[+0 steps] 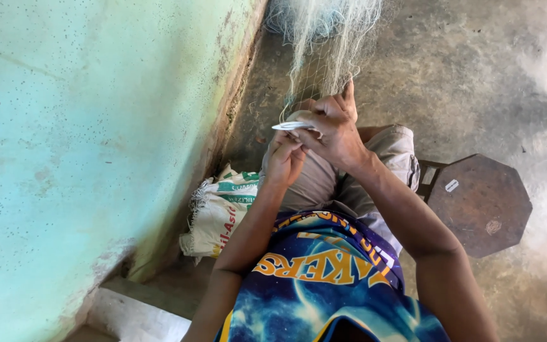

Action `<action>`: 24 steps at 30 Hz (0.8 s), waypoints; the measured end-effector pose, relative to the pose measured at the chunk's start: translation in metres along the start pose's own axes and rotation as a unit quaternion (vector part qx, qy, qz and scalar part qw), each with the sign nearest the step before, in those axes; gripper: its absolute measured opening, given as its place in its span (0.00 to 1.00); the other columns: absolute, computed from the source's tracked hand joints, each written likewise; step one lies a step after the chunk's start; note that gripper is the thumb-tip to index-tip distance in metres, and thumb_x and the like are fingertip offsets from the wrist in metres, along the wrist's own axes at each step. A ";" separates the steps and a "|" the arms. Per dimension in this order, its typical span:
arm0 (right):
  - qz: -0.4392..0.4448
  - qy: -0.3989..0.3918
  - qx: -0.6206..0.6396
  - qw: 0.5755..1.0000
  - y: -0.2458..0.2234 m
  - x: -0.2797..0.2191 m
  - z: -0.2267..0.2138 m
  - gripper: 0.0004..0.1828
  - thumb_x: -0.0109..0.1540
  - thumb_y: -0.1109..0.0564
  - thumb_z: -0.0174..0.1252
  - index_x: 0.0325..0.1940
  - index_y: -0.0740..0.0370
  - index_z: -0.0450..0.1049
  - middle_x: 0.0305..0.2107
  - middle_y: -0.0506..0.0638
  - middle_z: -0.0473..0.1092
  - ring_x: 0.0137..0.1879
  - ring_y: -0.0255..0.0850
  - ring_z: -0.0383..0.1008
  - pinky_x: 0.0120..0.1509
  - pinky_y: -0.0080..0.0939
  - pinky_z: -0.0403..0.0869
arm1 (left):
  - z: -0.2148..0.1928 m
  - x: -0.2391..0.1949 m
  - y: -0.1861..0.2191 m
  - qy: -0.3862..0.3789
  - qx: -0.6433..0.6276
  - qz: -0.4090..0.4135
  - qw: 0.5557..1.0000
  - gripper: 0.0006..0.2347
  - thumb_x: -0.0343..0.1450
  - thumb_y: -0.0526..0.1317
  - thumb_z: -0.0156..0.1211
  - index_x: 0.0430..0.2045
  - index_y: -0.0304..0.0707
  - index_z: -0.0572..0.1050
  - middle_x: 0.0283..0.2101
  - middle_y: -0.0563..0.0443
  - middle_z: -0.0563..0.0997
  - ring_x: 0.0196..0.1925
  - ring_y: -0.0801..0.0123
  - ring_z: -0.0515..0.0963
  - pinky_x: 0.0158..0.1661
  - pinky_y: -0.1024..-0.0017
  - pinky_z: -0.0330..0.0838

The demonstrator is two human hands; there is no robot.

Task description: The person sits on the floor and uses a white plastic tool to thread and knot a white string into a fishing net. They repeatedly pull the string through the mesh and secure it, working on a section of the net held between their legs.

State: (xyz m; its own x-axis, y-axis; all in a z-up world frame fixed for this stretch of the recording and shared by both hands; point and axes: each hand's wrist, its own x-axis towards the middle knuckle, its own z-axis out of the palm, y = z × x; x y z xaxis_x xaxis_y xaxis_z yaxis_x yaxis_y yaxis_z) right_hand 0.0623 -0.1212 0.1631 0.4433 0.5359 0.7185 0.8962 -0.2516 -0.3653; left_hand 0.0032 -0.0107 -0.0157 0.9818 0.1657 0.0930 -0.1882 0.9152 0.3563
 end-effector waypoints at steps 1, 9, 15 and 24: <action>0.015 -0.010 0.020 1.000 -0.008 0.009 -0.008 0.07 0.63 0.59 0.66 0.40 0.65 0.77 0.35 0.57 0.65 0.40 0.53 0.67 0.64 0.64 0.60 | 0.008 0.002 0.005 0.005 0.034 -0.005 0.999 0.07 0.71 0.26 0.53 0.37 0.39 0.67 0.44 0.44 0.80 0.47 0.56 0.84 0.47 0.68 0.80; 0.204 -0.043 0.241 0.948 0.032 -0.005 -0.020 0.06 0.64 0.62 0.69 0.45 0.62 0.81 0.33 0.53 0.76 0.40 0.46 0.77 0.51 0.49 0.75 | 0.014 0.009 0.011 -0.017 0.067 -0.026 0.997 0.06 0.73 0.25 0.55 0.39 0.33 0.67 0.47 0.31 0.81 0.49 0.47 0.84 0.48 0.59 0.82; 0.185 -0.041 0.287 0.939 0.027 0.023 -0.036 0.07 0.71 0.63 0.60 0.53 0.69 0.75 0.41 0.56 0.75 0.43 0.39 0.78 0.48 0.33 0.78 | 0.050 0.007 0.034 -0.004 0.069 -0.079 0.994 0.06 0.73 0.28 0.62 0.35 0.40 0.71 0.53 0.29 0.80 0.49 0.58 0.85 0.50 0.67 0.80; 0.225 -0.048 0.388 0.893 0.036 0.021 -0.034 0.09 0.71 0.66 0.59 0.56 0.69 0.73 0.46 0.59 0.76 0.52 0.44 0.81 0.62 0.37 0.82 | 0.047 0.024 0.029 0.098 0.124 -0.084 0.984 0.14 0.66 0.25 0.70 0.28 0.43 0.68 0.37 0.36 0.84 0.33 0.66 0.84 0.34 0.76 0.79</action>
State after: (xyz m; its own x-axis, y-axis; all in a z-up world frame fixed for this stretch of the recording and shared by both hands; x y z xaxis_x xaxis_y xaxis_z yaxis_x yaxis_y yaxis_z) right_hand 0.1044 -0.1467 0.1850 0.7197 0.5964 0.3555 0.3313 0.1550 -0.9307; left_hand 0.0203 0.0027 0.0401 0.9811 0.1099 -0.1590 0.0003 0.8217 0.5699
